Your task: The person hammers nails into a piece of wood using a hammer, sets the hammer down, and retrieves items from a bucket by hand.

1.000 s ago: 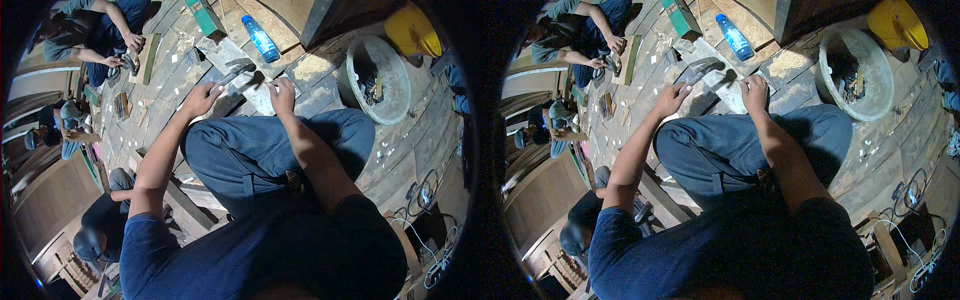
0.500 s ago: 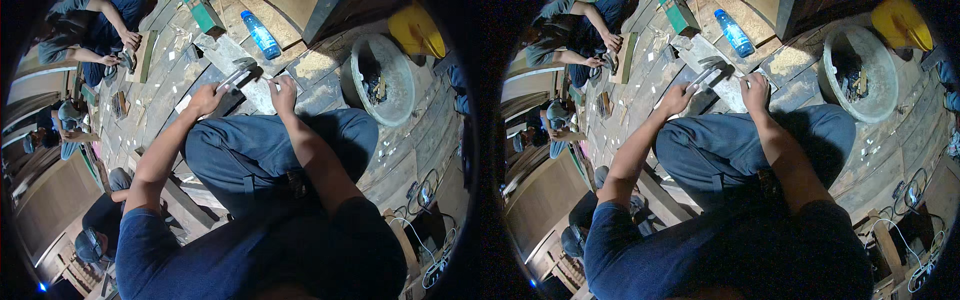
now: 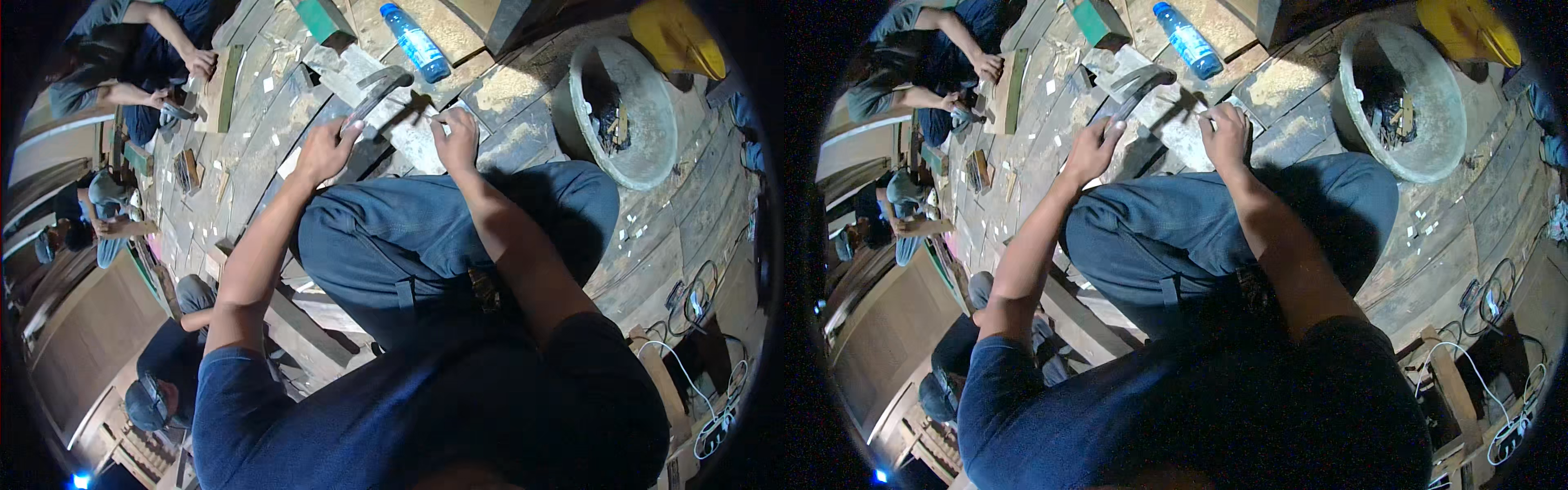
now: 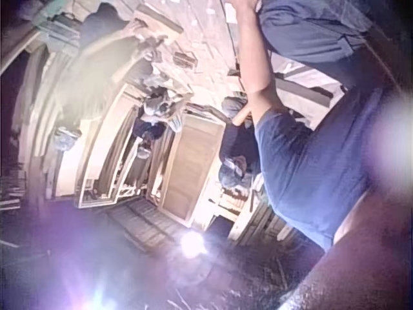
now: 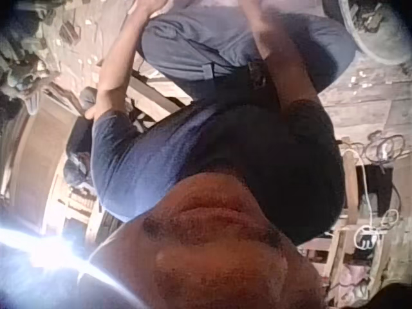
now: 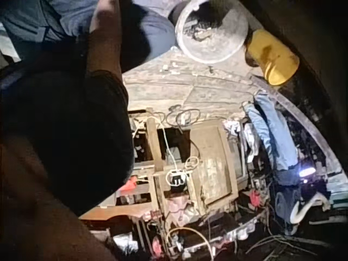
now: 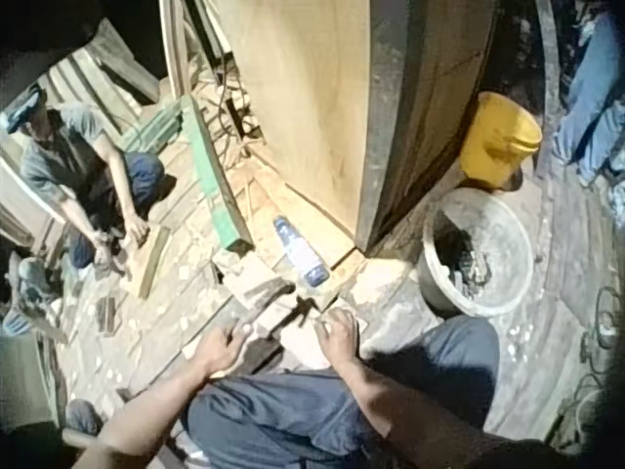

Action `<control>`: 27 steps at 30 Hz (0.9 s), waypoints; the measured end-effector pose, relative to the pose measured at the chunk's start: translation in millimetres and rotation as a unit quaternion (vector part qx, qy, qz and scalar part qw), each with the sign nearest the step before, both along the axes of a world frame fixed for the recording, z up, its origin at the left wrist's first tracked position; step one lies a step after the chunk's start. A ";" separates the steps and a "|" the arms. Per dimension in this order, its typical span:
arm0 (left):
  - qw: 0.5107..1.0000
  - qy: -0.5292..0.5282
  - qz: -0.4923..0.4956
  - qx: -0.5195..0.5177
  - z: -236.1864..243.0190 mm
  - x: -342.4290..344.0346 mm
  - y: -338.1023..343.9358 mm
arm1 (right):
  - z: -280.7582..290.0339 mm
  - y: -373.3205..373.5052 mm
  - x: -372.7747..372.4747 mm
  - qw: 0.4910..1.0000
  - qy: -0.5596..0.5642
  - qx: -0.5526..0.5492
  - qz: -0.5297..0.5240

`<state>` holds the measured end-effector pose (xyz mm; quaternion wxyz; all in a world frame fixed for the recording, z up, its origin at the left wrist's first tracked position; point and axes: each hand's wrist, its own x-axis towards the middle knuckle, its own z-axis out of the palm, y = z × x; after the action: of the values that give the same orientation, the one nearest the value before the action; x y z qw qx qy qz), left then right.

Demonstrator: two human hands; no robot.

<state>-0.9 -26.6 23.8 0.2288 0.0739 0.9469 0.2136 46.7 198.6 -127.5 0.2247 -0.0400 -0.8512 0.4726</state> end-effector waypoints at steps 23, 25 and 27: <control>0.996 -0.036 -0.042 -0.065 -18.8 -0.4 -2.6 | -4.0 0.2 2.1 0.999 -0.030 0.041 -0.002; 0.999 -0.012 -0.036 -0.028 -17.0 3.8 -5.2 | -5.7 0.6 3.3 0.999 -0.034 0.040 0.002; 1.000 0.011 -0.007 0.012 -10.6 8.3 -6.6 | -3.9 0.5 4.0 0.998 -0.049 0.036 0.007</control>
<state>7.4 -33.2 13.2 0.2192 0.0860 0.9461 0.2226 50.7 199.1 -131.5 0.1807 -0.0490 -0.8779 0.4408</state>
